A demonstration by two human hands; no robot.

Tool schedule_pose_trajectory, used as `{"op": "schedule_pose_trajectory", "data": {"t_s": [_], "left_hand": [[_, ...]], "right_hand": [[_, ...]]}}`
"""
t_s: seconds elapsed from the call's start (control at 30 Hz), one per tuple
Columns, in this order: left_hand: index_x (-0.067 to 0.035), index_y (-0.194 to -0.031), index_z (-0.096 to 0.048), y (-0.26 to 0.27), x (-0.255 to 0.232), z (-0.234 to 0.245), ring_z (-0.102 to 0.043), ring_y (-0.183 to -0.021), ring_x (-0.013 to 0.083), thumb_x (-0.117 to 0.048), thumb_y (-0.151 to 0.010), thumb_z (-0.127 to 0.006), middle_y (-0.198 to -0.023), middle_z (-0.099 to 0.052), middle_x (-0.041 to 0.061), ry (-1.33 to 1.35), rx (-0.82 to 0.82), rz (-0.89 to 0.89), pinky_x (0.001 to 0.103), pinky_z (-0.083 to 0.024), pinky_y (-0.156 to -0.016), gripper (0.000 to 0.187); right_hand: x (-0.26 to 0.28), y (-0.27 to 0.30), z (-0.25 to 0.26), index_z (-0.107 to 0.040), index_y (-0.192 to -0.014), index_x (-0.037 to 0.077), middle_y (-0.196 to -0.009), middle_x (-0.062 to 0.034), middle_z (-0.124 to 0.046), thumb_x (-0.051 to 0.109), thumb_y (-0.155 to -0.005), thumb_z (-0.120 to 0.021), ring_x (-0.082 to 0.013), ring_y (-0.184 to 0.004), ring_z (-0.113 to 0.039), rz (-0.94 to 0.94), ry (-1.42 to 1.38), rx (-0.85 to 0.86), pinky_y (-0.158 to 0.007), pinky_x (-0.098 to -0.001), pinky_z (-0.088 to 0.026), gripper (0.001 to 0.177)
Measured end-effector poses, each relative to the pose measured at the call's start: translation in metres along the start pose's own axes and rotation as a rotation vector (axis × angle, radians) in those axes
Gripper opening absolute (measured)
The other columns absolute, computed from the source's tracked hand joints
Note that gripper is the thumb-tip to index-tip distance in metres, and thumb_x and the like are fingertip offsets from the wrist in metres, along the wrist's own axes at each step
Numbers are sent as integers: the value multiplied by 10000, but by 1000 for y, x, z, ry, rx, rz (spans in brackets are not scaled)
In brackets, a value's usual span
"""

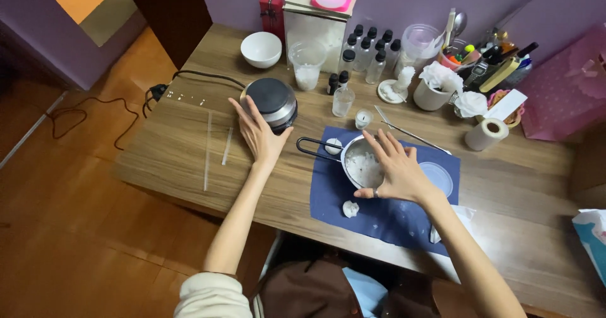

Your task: Cleaning a plastic container lid with a cloth and meticulously removing debris from small decorative wax flowers using a fine tool.

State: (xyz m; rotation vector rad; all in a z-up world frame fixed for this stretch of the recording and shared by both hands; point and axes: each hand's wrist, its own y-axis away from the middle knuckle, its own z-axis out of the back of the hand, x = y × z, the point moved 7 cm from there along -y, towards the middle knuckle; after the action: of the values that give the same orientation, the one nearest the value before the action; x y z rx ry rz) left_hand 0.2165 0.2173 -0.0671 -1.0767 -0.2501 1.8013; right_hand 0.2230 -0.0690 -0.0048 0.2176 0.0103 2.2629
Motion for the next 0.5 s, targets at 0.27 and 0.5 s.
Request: {"op": "schedule_pose_trajectory", "data": {"t_s": [0.27, 0.5], "left_hand": [[-90, -1445, -230, 0, -27, 1, -96, -1352, 551, -276, -467, -936, -1476, -96, 353, -287, -39, -299, 725, -53, -1001, 1221], [-94, -1470, -189, 1, -17, 12, -97, -1359, 544, -238, -495, -950, -1477, -94, 360, -313, -4, -344, 704, -37, -1020, 1245]], "right_hand": [[-1, -2, -3, -94, -1509, 258, -1476, -188, -285, 838, -473, -663, -351, -1370, -274, -4, -36, 11, -949, -482, -302, 1317], [-4, -2, -9, -97, -1512, 243, -1470, -203, -290, 816, -489, -641, -373, -1353, -298, -5, -12, 7, -916, -461, -337, 1292]]}}
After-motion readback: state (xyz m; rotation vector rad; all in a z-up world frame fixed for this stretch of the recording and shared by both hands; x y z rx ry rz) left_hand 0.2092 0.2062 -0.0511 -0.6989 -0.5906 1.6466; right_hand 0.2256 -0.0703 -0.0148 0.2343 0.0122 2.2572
